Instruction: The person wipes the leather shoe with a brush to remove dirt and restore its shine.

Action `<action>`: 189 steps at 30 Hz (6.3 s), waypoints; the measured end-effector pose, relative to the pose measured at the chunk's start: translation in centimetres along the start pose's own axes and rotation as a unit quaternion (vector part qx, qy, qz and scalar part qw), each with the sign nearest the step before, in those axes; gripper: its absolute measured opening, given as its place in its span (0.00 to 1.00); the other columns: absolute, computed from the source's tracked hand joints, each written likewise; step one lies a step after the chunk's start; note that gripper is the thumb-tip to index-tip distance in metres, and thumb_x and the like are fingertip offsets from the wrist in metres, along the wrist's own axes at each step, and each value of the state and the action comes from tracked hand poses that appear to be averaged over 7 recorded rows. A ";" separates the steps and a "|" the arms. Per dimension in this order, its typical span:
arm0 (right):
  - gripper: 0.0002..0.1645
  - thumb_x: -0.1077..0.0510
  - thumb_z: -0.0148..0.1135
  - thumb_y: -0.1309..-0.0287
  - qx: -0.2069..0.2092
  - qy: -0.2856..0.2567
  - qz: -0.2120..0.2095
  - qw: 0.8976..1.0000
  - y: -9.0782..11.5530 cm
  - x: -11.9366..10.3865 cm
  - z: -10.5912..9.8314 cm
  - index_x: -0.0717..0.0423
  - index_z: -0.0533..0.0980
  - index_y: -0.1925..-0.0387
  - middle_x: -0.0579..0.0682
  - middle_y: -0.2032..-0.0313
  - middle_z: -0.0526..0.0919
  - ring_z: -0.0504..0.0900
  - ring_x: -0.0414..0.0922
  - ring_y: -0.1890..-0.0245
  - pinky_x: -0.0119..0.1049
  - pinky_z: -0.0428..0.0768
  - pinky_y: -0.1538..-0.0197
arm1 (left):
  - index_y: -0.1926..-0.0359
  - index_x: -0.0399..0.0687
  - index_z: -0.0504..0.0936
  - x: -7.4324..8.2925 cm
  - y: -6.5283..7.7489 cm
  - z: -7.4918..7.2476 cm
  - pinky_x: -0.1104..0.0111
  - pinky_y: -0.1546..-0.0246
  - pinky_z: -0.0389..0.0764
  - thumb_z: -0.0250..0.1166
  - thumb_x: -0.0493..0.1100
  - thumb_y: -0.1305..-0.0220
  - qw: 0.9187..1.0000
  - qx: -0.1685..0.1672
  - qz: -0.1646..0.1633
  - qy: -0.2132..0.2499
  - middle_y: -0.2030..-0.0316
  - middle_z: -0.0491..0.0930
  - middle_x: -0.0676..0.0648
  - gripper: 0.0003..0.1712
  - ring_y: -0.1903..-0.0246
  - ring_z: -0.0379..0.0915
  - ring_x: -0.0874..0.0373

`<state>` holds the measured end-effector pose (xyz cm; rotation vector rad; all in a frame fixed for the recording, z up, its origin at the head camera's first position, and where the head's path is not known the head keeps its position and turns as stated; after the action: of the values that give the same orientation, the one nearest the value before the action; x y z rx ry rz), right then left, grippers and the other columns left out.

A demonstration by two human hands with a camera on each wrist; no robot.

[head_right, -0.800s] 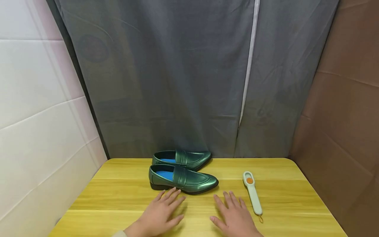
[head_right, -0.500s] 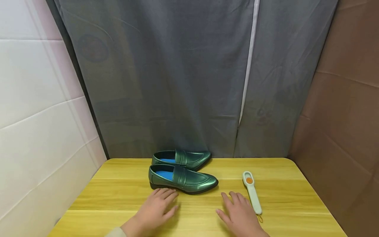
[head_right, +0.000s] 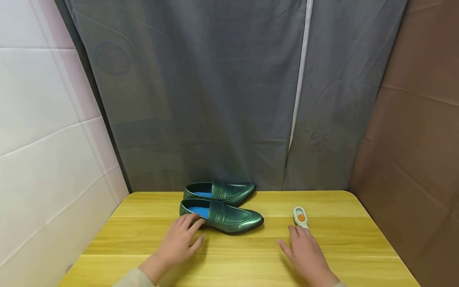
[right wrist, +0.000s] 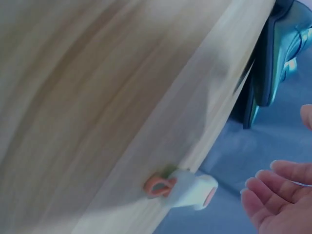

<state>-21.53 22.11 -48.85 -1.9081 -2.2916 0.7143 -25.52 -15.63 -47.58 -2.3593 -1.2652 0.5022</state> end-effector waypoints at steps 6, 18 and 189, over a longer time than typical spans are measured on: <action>0.28 0.46 0.70 0.39 0.026 0.004 0.001 1.000 0.0 1.1 -0.1 0.68 0.77 0.52 0.57 0.61 0.80 0.80 0.55 0.58 0.54 0.83 0.53 | 0.43 0.50 0.79 -1.4 -0.2 0.1 0.48 0.44 0.77 0.65 0.54 0.35 1.000 0.019 -0.009 -0.011 0.42 0.77 0.42 0.23 0.44 0.73 0.44; 0.27 0.48 0.72 0.41 0.027 0.032 0.018 0.999 0.2 3.2 0.1 0.70 0.75 0.65 0.55 0.72 0.75 0.74 0.49 0.71 0.46 0.78 0.69 | 0.37 0.47 0.77 -3.8 -0.3 0.5 0.44 0.39 0.75 0.65 0.57 0.34 0.999 -0.013 -0.052 0.005 0.33 0.70 0.37 0.29 0.36 0.70 0.38; 0.24 0.52 0.61 0.30 -0.014 -0.156 0.110 0.981 -3.3 0.5 -2.6 0.68 0.76 0.44 0.57 0.60 0.76 0.74 0.47 0.65 0.43 0.78 0.60 | 0.52 0.43 0.73 -4.0 -5.3 0.5 0.62 0.64 0.71 0.63 0.46 0.28 0.897 -0.118 -0.236 0.354 0.71 0.73 0.48 0.13 0.70 0.67 0.55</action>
<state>-23.75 22.96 -45.38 -2.2259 -2.2860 1.0846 -31.59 -16.23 -44.82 -1.9788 -1.4824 -0.6430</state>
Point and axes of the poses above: each hand's wrist, its own y-axis away from the middle knuckle, its own z-axis out of the palm, x = y × z, the point moved 1 cm from there along -y, towards the middle knuckle
